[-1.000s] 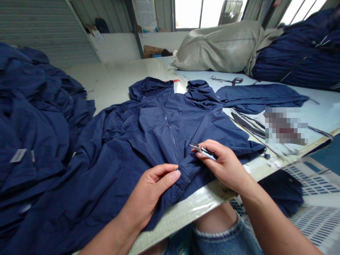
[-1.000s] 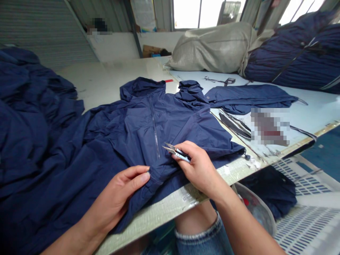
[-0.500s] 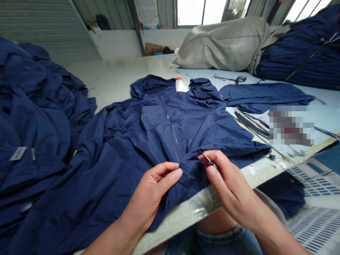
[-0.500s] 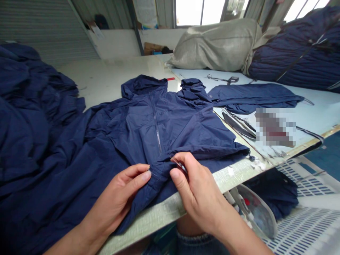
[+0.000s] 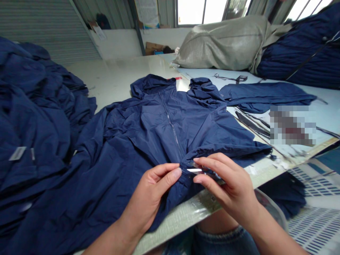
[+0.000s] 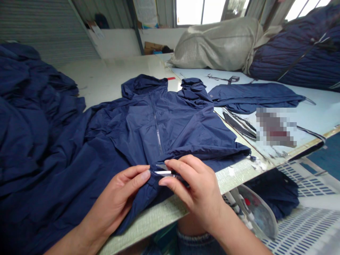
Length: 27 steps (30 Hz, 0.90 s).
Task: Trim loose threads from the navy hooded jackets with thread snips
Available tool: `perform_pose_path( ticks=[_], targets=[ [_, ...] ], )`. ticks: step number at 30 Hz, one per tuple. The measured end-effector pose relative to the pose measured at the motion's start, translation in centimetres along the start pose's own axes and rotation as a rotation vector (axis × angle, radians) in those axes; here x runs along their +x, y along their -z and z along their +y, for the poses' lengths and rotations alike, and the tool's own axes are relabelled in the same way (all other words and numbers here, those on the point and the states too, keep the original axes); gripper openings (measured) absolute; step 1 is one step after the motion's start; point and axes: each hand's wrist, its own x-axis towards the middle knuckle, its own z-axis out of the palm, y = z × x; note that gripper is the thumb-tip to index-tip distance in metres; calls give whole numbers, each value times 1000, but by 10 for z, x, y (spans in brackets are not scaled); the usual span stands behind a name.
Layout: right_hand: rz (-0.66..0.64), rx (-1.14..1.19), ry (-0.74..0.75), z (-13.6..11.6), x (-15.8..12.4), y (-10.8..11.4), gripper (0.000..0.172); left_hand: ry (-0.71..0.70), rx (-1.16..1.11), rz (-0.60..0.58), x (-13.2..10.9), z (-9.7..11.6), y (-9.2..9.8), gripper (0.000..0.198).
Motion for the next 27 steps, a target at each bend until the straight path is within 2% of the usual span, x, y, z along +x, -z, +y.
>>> perform_pose_path(
  ticks=[4,6,8,11,16,20,24,27],
  targets=[
    [99,66,-69,-1,8,-6,25,12,43,26,1,-1,1,27],
    [115,117,-100,-4,14,-7,15,-8,88,39,1,-1,1,26],
    [68,172,-96,-8,20,-8,7,-39,132,35,2,-1,1,23],
    [-9,225,-71,-11,25,-9,13,-71,163,15,2,0,0,20],
    [-47,211,-82,-6,24,-8,17,-122,274,51,0,3,-1,15],
    [-162,136,-12,-3,26,0,12,-229,424,51,-2,6,-3,10],
    [-330,-38,35,-6,30,6,7,-418,573,56,-5,5,-2,11],
    [-344,-130,64,-6,33,4,6,-504,649,52,-6,3,-2,14]
  ],
)
